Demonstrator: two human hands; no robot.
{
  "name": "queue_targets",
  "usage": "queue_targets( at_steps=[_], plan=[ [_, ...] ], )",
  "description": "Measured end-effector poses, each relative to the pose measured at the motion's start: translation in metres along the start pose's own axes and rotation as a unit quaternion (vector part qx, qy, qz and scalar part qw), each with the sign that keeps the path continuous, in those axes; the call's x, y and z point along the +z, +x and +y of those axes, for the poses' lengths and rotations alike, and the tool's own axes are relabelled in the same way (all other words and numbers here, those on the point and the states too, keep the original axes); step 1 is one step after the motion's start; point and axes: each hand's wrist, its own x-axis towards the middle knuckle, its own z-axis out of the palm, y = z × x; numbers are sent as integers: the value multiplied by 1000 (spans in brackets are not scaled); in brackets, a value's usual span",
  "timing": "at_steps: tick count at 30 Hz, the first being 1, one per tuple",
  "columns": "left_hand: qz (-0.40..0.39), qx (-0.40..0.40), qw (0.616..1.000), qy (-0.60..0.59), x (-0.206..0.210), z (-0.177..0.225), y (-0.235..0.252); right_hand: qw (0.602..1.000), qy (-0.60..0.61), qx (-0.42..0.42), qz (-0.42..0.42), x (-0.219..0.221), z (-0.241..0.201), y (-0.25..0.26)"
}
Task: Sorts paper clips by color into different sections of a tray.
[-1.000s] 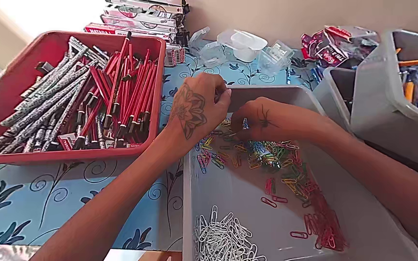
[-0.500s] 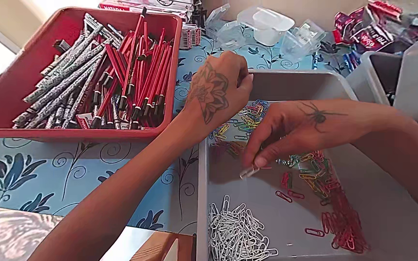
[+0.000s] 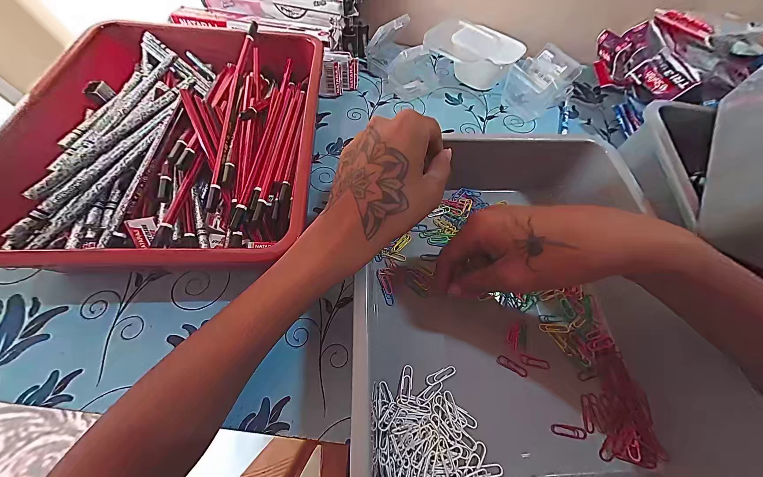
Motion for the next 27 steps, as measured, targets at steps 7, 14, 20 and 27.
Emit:
queue_targets(
  at_steps=[7, 14, 20, 27],
  plan=[
    [-6, -10, 1000, -10, 1, 2, -3, 974, 60, -86, -199, 28, -27, -3],
    [0, -2, 1000, -2, 0, 3, -8, 952, -233, 85, 182, 3, -10, -11],
    [8, 11, 1000, 6, 1, 2, -8, 932, -261, 91, 235, -1, 12, 9],
    [12, 25, 1000, -1, 0, 1, -9, 943, -217, 82, 239, 0, 10, 8]
  ],
)
